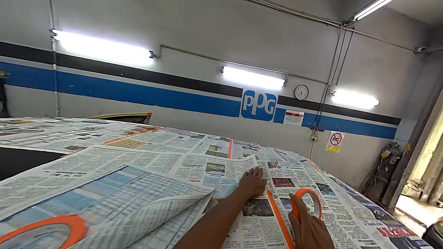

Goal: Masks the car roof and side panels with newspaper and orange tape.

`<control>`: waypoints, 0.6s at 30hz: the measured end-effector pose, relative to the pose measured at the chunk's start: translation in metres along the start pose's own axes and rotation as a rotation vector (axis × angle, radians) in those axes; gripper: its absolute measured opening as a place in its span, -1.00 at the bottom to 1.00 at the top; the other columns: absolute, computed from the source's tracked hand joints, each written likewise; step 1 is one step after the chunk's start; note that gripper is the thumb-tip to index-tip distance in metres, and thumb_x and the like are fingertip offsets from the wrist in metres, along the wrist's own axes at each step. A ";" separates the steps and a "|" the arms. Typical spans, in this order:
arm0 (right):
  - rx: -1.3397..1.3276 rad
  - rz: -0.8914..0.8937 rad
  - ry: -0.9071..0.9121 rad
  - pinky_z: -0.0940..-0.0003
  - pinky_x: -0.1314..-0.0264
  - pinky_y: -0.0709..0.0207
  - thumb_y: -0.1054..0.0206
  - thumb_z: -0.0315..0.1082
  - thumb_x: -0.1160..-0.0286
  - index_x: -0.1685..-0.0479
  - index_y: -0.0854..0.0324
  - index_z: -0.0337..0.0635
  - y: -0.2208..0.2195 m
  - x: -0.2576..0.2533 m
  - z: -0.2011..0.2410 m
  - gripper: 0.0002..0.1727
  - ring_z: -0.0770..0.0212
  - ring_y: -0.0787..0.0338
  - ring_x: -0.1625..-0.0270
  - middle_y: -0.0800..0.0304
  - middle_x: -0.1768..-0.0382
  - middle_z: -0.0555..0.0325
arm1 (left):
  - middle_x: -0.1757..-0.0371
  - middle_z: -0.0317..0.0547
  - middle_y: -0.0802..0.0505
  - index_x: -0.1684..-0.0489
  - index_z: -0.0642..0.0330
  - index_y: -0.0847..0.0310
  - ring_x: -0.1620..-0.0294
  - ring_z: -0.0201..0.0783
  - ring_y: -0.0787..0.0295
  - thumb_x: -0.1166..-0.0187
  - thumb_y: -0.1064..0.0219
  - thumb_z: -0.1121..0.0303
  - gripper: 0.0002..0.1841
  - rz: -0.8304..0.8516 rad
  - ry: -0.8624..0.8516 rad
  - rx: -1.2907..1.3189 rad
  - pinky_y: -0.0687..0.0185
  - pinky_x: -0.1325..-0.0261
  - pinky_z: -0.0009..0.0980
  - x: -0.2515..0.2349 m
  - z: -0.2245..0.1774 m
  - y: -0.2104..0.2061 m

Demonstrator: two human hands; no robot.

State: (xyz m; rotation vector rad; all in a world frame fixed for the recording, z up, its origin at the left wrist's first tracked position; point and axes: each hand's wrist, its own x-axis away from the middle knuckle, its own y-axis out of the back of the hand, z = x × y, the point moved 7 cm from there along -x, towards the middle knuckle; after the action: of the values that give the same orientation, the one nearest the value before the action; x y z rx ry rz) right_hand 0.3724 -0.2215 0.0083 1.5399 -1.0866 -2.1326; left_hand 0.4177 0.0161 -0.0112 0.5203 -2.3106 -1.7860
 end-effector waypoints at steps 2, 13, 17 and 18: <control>0.006 0.060 -0.004 -0.20 -0.09 -0.64 -0.11 -0.27 -0.76 -0.81 -0.18 -0.28 -0.002 0.002 0.000 -0.35 -0.17 -0.90 0.17 -0.93 0.10 -0.12 | -0.92 0.05 -0.09 -0.90 0.17 0.04 -0.93 0.09 0.13 -0.87 0.40 -0.10 -0.28 0.027 0.012 -0.024 0.26 -0.84 0.27 -0.015 0.011 -0.001; 0.009 0.042 -0.092 -0.19 -0.11 -0.62 -0.12 -0.19 -0.79 -0.79 0.01 -0.56 0.001 0.003 -0.006 -0.23 -0.10 -0.89 0.18 -0.91 0.13 -0.12 | -0.20 0.10 -0.80 -0.55 0.24 -0.49 -0.16 -0.06 -0.77 -0.85 -0.05 0.18 -0.55 -0.138 -0.289 0.499 -0.65 -0.29 -0.07 0.001 -0.041 0.034; -0.006 -0.064 -0.091 -0.21 0.09 -0.68 -0.14 -0.23 -0.75 -0.76 -0.01 -0.61 0.002 0.004 -0.013 -0.24 -0.09 -0.88 0.32 -0.87 0.31 -0.06 | -0.26 0.07 -0.75 -0.69 0.22 -0.31 -0.13 -0.19 -0.74 -0.79 -0.16 0.22 -0.47 0.347 -0.557 0.860 -0.65 -0.23 -0.19 0.063 -0.091 0.023; -0.014 -0.070 -0.089 -0.24 0.09 -0.68 -0.13 -0.25 -0.75 -0.75 -0.01 -0.64 0.001 0.005 -0.014 -0.25 -0.10 -0.88 0.32 -0.87 0.32 -0.08 | -0.30 0.09 -0.74 -0.73 0.21 -0.27 -0.13 -0.17 -0.74 -0.70 -0.29 0.24 -0.39 0.336 -0.591 0.853 -0.66 -0.22 -0.18 0.073 -0.095 0.022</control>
State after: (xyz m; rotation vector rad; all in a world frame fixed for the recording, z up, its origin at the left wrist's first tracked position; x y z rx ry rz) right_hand 0.3825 -0.2309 0.0038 1.5103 -1.0585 -2.2701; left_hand 0.3796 -0.0921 0.0296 -0.3653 -3.2641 -0.7928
